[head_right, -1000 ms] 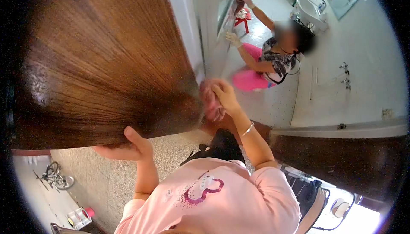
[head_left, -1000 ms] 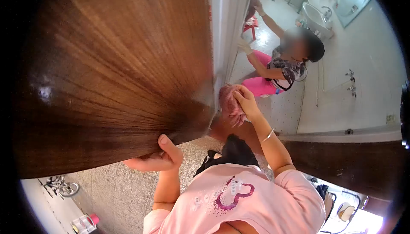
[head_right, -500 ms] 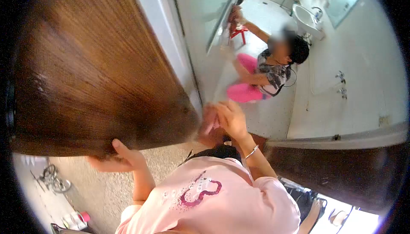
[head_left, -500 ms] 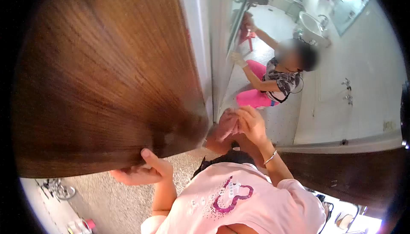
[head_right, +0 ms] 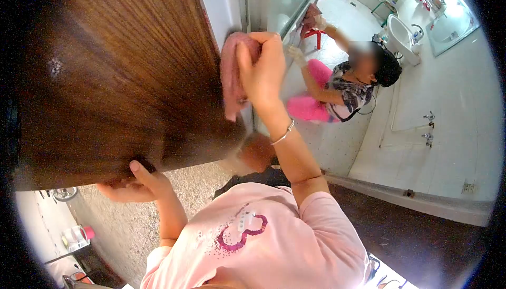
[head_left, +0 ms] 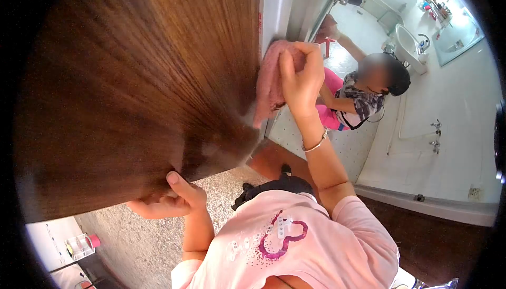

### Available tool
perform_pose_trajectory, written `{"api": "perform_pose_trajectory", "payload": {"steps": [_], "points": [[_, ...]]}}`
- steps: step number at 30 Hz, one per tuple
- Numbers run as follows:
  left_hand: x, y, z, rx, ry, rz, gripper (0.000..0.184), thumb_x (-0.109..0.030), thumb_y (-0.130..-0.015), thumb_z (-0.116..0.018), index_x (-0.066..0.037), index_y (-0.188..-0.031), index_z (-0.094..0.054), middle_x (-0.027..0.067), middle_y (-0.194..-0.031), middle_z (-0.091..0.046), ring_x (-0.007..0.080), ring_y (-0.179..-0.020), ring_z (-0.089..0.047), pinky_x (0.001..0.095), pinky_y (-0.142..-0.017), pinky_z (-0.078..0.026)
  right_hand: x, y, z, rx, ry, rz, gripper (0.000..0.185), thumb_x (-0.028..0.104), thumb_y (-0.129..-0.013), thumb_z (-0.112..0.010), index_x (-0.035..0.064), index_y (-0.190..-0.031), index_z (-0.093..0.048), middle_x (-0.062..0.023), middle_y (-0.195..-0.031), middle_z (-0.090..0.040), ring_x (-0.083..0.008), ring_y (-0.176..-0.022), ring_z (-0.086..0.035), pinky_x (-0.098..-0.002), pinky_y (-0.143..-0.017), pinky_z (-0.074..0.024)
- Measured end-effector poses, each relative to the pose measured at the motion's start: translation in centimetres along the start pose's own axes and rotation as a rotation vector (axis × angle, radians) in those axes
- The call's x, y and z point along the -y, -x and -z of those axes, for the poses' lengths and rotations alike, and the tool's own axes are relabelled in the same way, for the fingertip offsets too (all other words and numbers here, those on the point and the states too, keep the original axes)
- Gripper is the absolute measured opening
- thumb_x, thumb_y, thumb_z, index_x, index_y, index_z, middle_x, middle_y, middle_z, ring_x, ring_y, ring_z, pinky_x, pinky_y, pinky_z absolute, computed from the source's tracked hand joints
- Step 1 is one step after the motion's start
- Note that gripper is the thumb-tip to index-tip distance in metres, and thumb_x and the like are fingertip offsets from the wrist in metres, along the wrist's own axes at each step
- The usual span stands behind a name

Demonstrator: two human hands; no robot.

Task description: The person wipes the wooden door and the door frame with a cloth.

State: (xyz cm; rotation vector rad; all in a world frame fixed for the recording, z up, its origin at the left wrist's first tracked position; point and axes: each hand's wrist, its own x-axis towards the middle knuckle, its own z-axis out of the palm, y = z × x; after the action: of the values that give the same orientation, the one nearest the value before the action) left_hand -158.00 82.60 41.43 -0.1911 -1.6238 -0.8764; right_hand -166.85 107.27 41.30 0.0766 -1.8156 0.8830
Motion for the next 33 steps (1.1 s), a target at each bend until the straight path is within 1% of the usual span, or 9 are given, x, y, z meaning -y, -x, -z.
{"api": "perform_pose_trajectory", "payload": {"steps": [2, 7, 9, 11, 20, 25, 28, 32, 33], "points": [[-0.5, 0.1, 0.0, 0.01, -0.01, 0.037, 0.072, -0.027, -0.087, -0.06, 0.016, -0.134, -0.026, 0.0316, -0.125, -0.041, 0.0376, -0.115, -0.049, 0.0417, -0.093, -0.043, -0.2, 0.2, -0.5, -0.026, 0.028, -0.205, 0.016, 0.009, -0.081, -0.065, 0.0019, -0.091, -0.055, -0.0151, -0.086, -0.055, -0.0333, -0.079, -0.055, -0.0392, -0.071, -0.045], [-0.2, -1.1, -2.3, -0.138, 0.08, -0.003, 0.076, -0.025, -0.087, -0.057, 0.016, -0.138, -0.019, 0.0368, -0.135, -0.032, 0.0411, -0.12, -0.046, 0.0442, -0.097, -0.043, 0.8, -2.4, -2.0, -0.088, 0.03, -0.215, 0.018, 0.011, -0.081, -0.066, 0.001, -0.089, -0.053, -0.0153, -0.083, -0.054, -0.0331, -0.077, -0.055, -0.0391, -0.071, -0.0449], [-0.1, -1.3, -1.1, -0.036, 0.065, 0.002, 0.077, -0.024, -0.087, -0.057, 0.015, -0.139, -0.016, 0.0367, -0.137, -0.03, 0.0414, -0.121, -0.045, 0.0449, -0.097, -0.042, 0.8, -2.0, -1.9, -0.106, 0.034, -0.201, 0.018, 0.011, -0.082, -0.065, 0.0006, -0.089, -0.053, -0.0156, -0.082, -0.054, -0.0328, -0.076, -0.055, -0.0391, -0.071, -0.0448], [-0.6, -1.3, -0.1, 0.056, 0.059, 0.004, 0.078, -0.022, -0.087, -0.057, 0.014, -0.141, -0.013, 0.0365, -0.139, -0.027, 0.0416, -0.123, -0.044, 0.0457, -0.098, -0.042, 0.9, -1.0, -1.0, -0.04, 0.028, -0.359, 0.018, 0.012, -0.082, -0.065, 0.0, -0.089, -0.053, -0.0163, -0.083, -0.053, -0.0322, -0.078, -0.055, -0.0389, -0.073, -0.0445], [-1.6, -0.9, -0.1, 0.014, 0.071, 0.053, 0.082, -0.02, -0.083, -0.059, 0.014, -0.141, -0.012, 0.0357, -0.139, -0.027, 0.0407, -0.124, -0.041, 0.0456, -0.099, -0.041, 1.2, -2.1, -1.2, -0.14, 0.015, -0.242, 0.018, 0.013, -0.084, -0.064, -0.0001, -0.088, -0.052, -0.0146, -0.081, -0.053, -0.0288, -0.074, -0.054, -0.0376, -0.07, -0.0443], [-2.3, -0.5, -0.4, 0.003, 0.127, 0.133, 0.081, -0.015, -0.081, -0.059, 0.015, -0.14, -0.011, 0.0368, -0.139, -0.026, 0.0437, -0.124, -0.04, 0.048, -0.104, -0.036, 1.2, -1.0, -1.0, -0.114, -0.013, -0.332, 0.018, 0.012, -0.083, -0.063, -0.0001, -0.088, -0.051, -0.0142, -0.079, -0.052, -0.0281, -0.071, -0.052, -0.0369, -0.068, -0.044], [-1.2, -0.8, -0.4, 0.017, 0.16, -0.018, 0.079, -0.014, -0.083, -0.057, 0.016, -0.14, -0.011, 0.0383, -0.139, -0.025, 0.0441, -0.125, -0.04, 0.0472, -0.102, -0.038, 1.9, -2.4, -1.3, -0.149, 0.005, -0.297, 0.018, 0.012, -0.083, -0.064, -0.0003, -0.087, -0.051, -0.0141, -0.08, -0.052, -0.0276, -0.071, -0.052, -0.0362, -0.068, -0.044], [-0.9, -1.0, -0.5, 0.016, 0.167, -0.029, 0.078, -0.014, -0.084, -0.056, 0.016, -0.139, -0.011, 0.0391, -0.139, -0.025, 0.0445, -0.125, -0.039, 0.046, -0.101, -0.039, 1.6, -2.4, -1.3, -0.167, -0.025, -0.282, 0.018, 0.013, -0.083, -0.063, 0.0001, -0.088, -0.051, -0.0166, -0.081, -0.053, -0.032, -0.074, -0.054, -0.039, -0.069, -0.0445], [-0.7, -0.9, -0.3, 0.034, 0.134, -0.03, 0.076, -0.015, -0.085, -0.056, 0.016, -0.139, -0.012, 0.0386, -0.138, -0.026, 0.0438, -0.125, -0.04, 0.0452, -0.1, -0.04, 1.6, -1.7, -1.1, -0.1, -0.02, -0.367, 0.018, 0.013, -0.083, -0.062, 0.0, -0.088, -0.051, -0.0173, -0.081, -0.053, -0.0336, -0.074, -0.054, -0.0401, -0.07, -0.0445]]}}
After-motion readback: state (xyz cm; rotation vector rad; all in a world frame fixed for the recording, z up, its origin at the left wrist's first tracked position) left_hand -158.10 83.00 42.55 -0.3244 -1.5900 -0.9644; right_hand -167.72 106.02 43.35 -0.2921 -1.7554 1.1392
